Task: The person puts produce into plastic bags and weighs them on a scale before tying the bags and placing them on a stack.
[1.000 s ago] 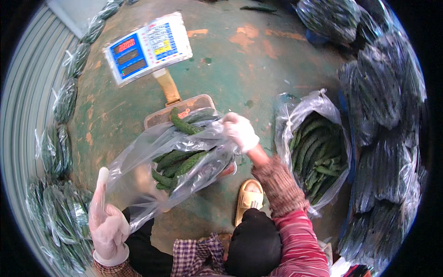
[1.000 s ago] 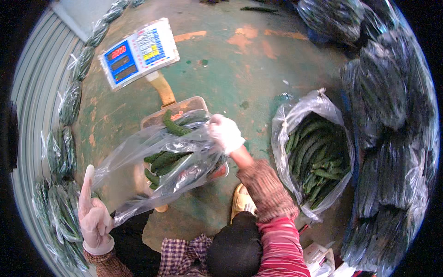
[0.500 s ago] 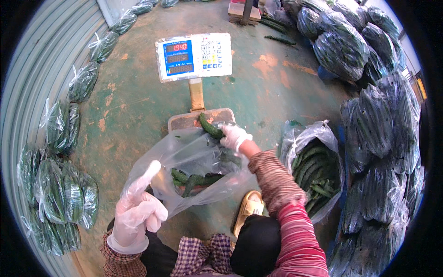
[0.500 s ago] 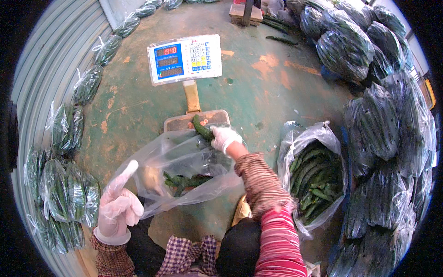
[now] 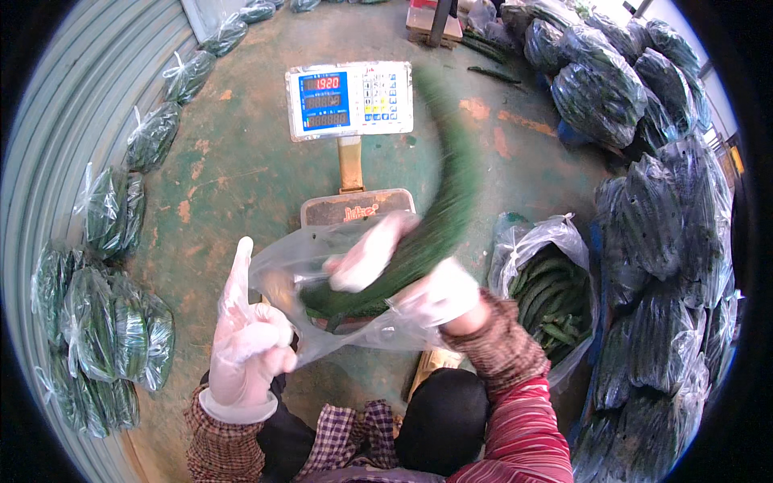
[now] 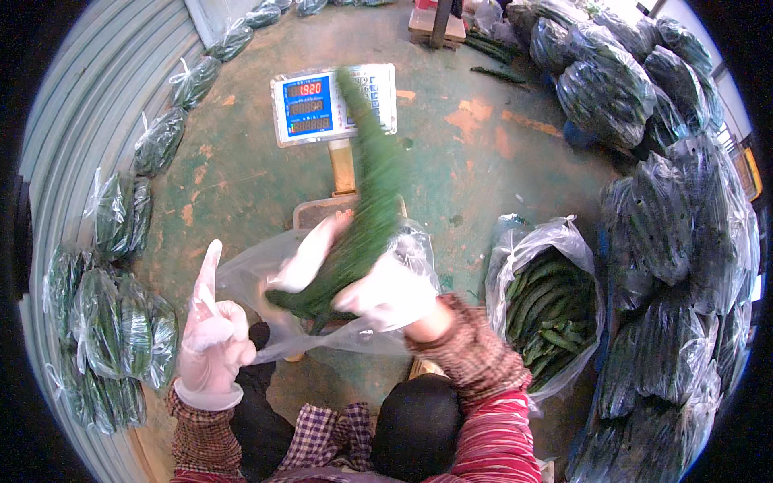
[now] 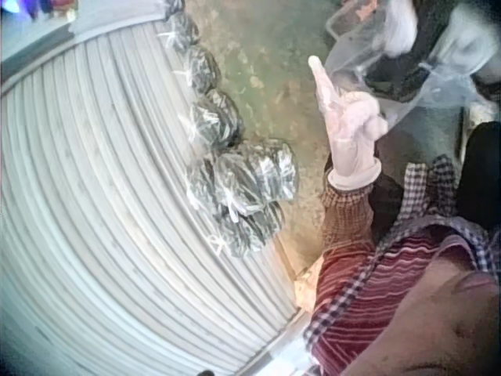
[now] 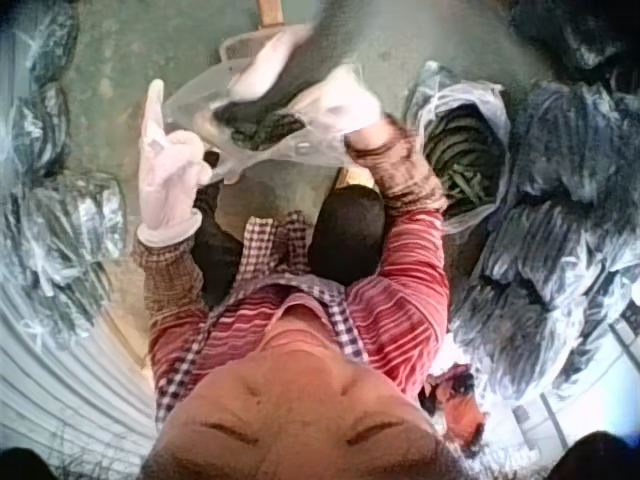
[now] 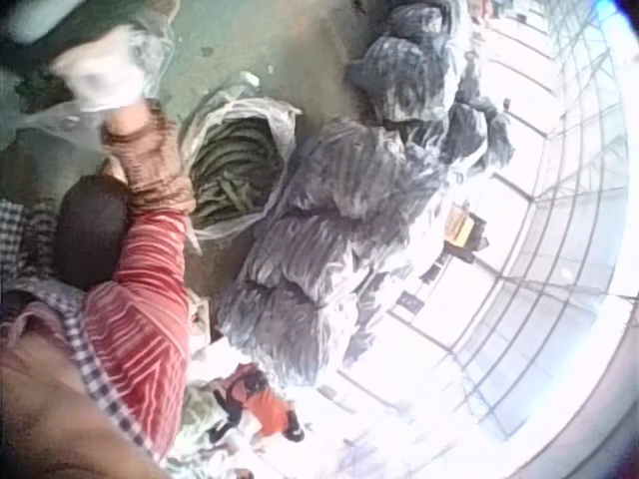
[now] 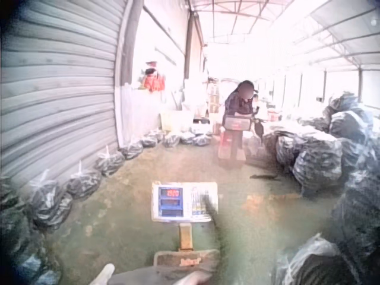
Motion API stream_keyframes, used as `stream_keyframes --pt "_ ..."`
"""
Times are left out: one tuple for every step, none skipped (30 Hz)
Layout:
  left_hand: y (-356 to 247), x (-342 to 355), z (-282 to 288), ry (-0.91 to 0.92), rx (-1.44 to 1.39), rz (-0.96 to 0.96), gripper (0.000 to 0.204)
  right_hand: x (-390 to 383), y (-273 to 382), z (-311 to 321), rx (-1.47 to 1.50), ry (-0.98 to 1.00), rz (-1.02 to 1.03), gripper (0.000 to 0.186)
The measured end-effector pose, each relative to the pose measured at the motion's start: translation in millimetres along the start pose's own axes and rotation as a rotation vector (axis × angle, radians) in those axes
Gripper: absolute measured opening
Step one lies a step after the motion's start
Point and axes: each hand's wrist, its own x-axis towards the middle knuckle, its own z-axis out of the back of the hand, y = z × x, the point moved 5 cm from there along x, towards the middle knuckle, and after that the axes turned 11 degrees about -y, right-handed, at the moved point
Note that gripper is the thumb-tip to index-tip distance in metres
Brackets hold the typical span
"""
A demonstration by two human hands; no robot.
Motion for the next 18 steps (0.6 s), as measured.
stream_keyframes --pt "0 0 1 0.012 -0.034 -0.004 0.088 -5 -21 -4 -0.045 0.072 -0.084 0.036" --pt "-6 -1 7 0.012 -0.062 -0.024 0.087 -7 -50 -10 0.011 0.125 -0.231 0.036" --pt "-10 0 13 0.019 -0.096 -0.033 0.086 -10 -69 -1 -0.208 0.181 -0.327 0.039" --pt "-14 0 15 0.044 -0.064 -0.06 0.086 -11 -83 18 -0.654 0.229 -0.267 0.044" --pt "-20 -3 21 0.04 -0.08 -0.07 0.086 -6 -98 33 -1.078 0.279 -0.189 0.049" --pt "-21 -2 25 0.05 -0.111 -0.061 0.085 1 -104 51 -1.39 0.372 -0.258 0.047" --pt "-22 -3 29 0.052 -0.139 -0.052 0.085 5 -111 68 -1.692 0.474 -0.326 0.046" --pt "-22 0 27 0.04 -0.095 -0.05 0.082 -2 -107 93 -1.927 0.205 -0.018 0.048" --pt "-23 1 27 -0.001 0.009 -0.067 0.078 -10 -99 110 -2.099 -0.078 0.328 0.05" --pt "-21 6 28 -0.036 0.11 -0.081 0.075 -13 -85 116 -2.07 -0.089 0.14 0.049" --pt "-19 13 27 -0.065 0.215 -0.097 0.072 -14 -61 120 -2.033 -0.108 -0.04 0.048" --pt "-33 17 34 -0.053 0.333 -0.227 0.064 -6 -41 115 -2.034 -0.091 0.008 0.052" --pt "-45 36 41 -0.09 0.419 -0.289 0.058 -7 -20 122 -2.049 -0.08 0.027 0.056" --pt "-48 58 24 -0.091 0.406 -0.241 0.054 -14 20 130 -2.04 -0.12 0.045 0.056" --pt "-54 76 5 -0.092 0.408 -0.191 0.05 -22 54 138 -2.019 -0.17 0.064 0.055" --pt "-63 82 -10 -0.027 0.435 -0.226 0.048 -30 65 142 -2.028 -0.103 0.166 0.052" --pt "-61 90 -17 0.03 0.459 -0.252 0.047 -36 65 143 -1.639 -0.098 -0.017 0.05" --pt "-56 96 -16 0.015 0.419 -0.327 0.045 -39 69 132 -1.233 -0.085 -0.168 0.05"
